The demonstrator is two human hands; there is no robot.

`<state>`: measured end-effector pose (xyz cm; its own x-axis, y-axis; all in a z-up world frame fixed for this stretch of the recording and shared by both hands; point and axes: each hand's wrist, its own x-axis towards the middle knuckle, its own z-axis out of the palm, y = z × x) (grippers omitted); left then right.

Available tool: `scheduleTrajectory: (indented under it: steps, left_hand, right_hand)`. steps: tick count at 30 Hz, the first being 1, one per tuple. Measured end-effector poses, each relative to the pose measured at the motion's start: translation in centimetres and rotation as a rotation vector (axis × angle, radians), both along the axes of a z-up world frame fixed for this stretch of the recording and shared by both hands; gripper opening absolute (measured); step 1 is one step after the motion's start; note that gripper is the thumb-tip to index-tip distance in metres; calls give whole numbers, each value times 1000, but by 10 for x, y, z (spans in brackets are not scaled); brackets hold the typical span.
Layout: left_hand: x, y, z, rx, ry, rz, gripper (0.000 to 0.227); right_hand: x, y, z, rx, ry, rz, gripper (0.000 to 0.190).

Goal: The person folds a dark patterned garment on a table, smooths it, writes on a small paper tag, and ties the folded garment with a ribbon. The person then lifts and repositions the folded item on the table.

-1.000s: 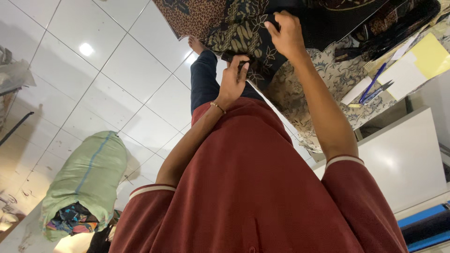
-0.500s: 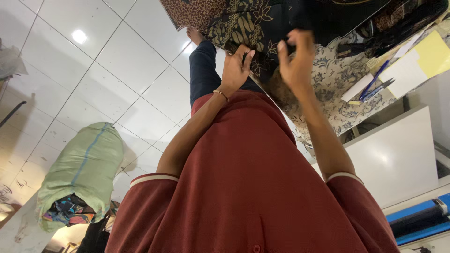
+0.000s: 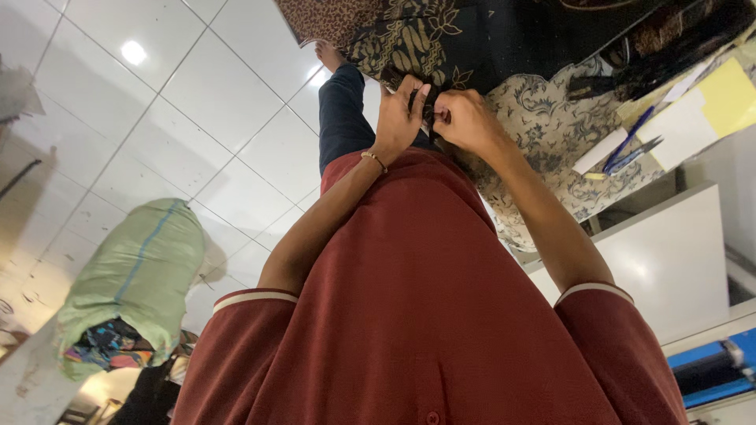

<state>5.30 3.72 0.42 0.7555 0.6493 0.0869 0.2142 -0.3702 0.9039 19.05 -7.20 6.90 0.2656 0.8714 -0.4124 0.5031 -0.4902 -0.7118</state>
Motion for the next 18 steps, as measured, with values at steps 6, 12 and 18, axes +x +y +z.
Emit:
scheduleTrajectory:
  steps: [6,12,18]
  left_hand:
    - [0,2,12,-434,116,-34,27]
    - [-9,8,21,-358,223,-91,56]
    - [-18,8,18,-71,74,-38,54]
  right_hand:
    - [12,-6,-15,19,132,-27,10]
    - [45,-4,-31,-45,260,17,11]
    - [69,13,-45,-207,340,91,7]
